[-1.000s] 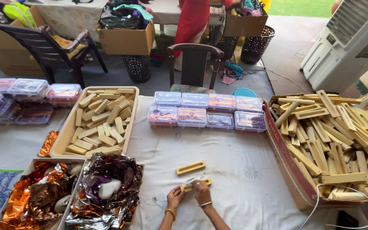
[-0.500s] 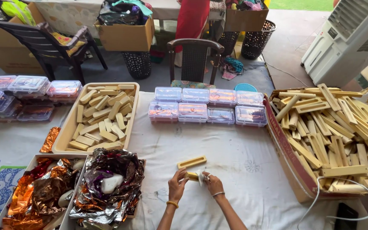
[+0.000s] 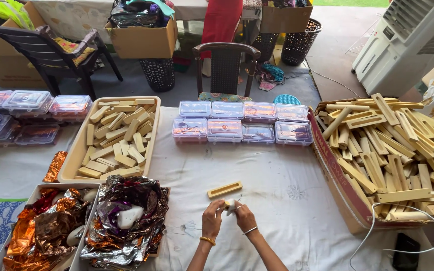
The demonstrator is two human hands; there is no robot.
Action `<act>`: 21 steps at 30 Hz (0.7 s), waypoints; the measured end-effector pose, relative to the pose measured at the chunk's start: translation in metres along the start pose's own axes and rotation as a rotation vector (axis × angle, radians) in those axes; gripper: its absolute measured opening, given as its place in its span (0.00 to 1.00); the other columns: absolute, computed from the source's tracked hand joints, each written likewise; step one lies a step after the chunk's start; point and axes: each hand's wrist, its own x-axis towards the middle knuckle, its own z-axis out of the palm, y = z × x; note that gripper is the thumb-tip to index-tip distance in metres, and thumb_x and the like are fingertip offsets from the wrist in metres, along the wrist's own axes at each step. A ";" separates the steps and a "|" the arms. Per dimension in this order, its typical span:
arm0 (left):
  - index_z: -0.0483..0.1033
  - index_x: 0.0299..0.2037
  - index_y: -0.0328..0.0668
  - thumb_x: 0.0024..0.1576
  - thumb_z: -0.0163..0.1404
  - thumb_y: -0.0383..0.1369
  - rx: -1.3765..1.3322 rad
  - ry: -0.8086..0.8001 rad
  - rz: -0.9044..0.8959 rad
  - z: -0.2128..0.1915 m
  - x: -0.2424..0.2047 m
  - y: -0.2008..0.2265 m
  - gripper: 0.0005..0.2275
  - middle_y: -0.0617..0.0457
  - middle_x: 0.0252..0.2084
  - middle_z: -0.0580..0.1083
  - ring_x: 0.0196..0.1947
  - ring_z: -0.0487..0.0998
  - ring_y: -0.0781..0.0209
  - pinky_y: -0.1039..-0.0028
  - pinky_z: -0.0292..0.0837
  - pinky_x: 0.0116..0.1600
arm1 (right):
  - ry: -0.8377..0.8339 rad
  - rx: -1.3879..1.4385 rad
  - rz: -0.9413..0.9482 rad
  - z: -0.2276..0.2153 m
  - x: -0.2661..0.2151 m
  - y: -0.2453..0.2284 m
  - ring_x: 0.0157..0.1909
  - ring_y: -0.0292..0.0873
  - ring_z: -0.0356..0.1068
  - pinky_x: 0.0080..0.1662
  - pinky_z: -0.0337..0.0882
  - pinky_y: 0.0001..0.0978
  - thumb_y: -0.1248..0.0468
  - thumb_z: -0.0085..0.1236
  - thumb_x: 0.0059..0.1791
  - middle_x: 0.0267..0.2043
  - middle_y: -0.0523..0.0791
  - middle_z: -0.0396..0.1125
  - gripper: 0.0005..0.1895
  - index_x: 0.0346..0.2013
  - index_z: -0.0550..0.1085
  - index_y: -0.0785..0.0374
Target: The person sits at a table and wipes small, rectangular wooden pieces with a white cloth. They handle the pieces one by one, turning them over to clean all sides before placing them back on the table.
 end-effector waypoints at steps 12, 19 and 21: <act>0.81 0.48 0.45 0.53 0.56 0.21 0.069 -0.064 -0.053 0.014 0.011 0.035 0.13 0.49 0.45 0.74 0.45 0.78 0.50 0.63 0.76 0.44 | -0.034 0.062 0.314 -0.010 0.019 -0.020 0.33 0.59 0.73 0.36 0.72 0.49 0.75 0.51 0.46 0.30 0.54 0.72 0.04 0.34 0.72 0.68; 0.82 0.44 0.48 0.56 0.57 0.24 0.132 -0.027 -0.024 0.013 0.003 0.044 0.09 0.53 0.45 0.75 0.43 0.79 0.52 0.63 0.78 0.41 | -0.137 -0.100 0.337 0.029 -0.045 0.067 0.38 0.61 0.74 0.39 0.73 0.50 0.72 0.56 0.46 0.35 0.55 0.73 0.07 0.39 0.75 0.66; 0.82 0.45 0.50 0.56 0.56 0.25 0.168 -0.120 -0.098 0.017 0.006 0.049 0.10 0.53 0.45 0.75 0.41 0.79 0.55 0.65 0.79 0.40 | -0.199 -0.064 0.503 0.026 -0.035 0.067 0.40 0.60 0.76 0.41 0.75 0.46 0.68 0.57 0.48 0.37 0.56 0.75 0.14 0.48 0.77 0.62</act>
